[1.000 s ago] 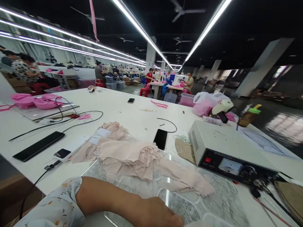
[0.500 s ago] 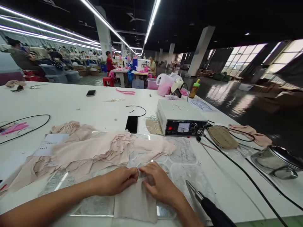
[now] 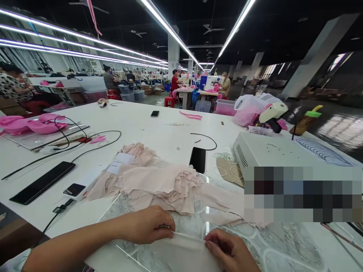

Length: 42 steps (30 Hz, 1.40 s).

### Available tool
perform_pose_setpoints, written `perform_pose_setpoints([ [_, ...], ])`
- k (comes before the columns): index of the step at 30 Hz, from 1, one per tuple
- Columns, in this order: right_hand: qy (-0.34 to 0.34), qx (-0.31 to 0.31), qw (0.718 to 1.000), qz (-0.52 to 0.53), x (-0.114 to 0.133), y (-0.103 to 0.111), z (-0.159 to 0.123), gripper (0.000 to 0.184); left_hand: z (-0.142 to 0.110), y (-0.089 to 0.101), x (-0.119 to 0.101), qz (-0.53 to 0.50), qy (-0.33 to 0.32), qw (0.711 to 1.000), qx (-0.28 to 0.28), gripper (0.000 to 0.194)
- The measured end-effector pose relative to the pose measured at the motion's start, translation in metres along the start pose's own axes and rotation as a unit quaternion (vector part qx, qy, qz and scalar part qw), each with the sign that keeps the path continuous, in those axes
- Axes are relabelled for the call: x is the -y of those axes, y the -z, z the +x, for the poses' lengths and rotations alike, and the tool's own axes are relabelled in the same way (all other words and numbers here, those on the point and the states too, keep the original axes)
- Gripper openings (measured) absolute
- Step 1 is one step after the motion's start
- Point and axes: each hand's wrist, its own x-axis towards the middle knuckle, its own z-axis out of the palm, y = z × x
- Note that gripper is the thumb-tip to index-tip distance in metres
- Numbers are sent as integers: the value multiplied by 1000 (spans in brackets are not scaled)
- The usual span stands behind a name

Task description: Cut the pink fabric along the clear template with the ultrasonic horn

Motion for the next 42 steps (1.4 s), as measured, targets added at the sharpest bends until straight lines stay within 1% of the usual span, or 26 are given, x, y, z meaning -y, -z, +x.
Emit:
perform_pose_setpoints([
  [4, -18, 18, 999, 20, 23, -21, 15, 34, -25, 4, 19, 8, 43, 999, -18, 16],
  [8, -17, -1, 1000, 16, 37, -40, 32, 26, -44, 11, 43, 50, 96, 993, -42, 19],
  [10, -5, -30, 1000, -2, 37, -40, 36, 24, -53, 15, 52, 83, 121, 987, -60, 21],
  [11, 3, -52, 999, -15, 35, -37, 37, 25, -57, 17, 53, 98, 129, 984, -69, 22],
  [14, 19, -129, 990, -55, 25, -18, 35, 30, -62, 20, 49, 132, 136, 978, -91, 26],
  [16, 23, -162, 983, -79, 18, -5, 33, 31, -57, 16, 42, 144, 108, 979, -99, 26],
  [17, 25, -173, 981, -89, 15, -1, 32, 31, -53, 12, 38, 148, 76, 980, -105, 25],
  [19, 30, -184, 977, -105, 12, 2, 29, 30, -41, -1, 32, 160, -40, 978, -124, 25],
  [20, 34, -188, 975, -111, 11, 1, 27, 30, -35, -9, 31, 167, -100, 972, -134, 26],
  [21, 38, -191, 974, -116, 10, -1, 25, 31, -30, -16, 31, 173, -146, 964, -139, 27],
  [22, 43, -195, 972, -122, 10, -2, 22, 31, -27, -22, 32, 177, -175, 958, -141, 28],
  [23, 47, -199, 970, -128, 9, -4, 20, 31, -25, -27, 34, 180, -189, 956, -135, 28],
  [25, 54, -212, 966, -141, 6, -3, 17, 30, -26, -31, 39, 184, -187, 959, -109, 30],
  [28, 60, -240, 955, -163, -2, 5, 13, 29, -34, -24, 41, 188, -163, 966, -70, 32],
  [31, 64, -267, 943, -187, -12, 16, 15, 29, -36, -14, 35, 171, -165, 968, -82, 31],
  [34, 68, -279, 934, -212, -18, 21, 19, 30, -25, -12, 28, 169, -181, 964, -92, 31],
  [38, 72, -284, 925, -243, -25, 19, 23, 31, -6, -19, 29, 209, -193, 956, -65, 34],
  [42, 85, -286, 921, -251, -32, 16, 22, 26, -2, -16, 28, 203, -189, 959, -53, 32],
])
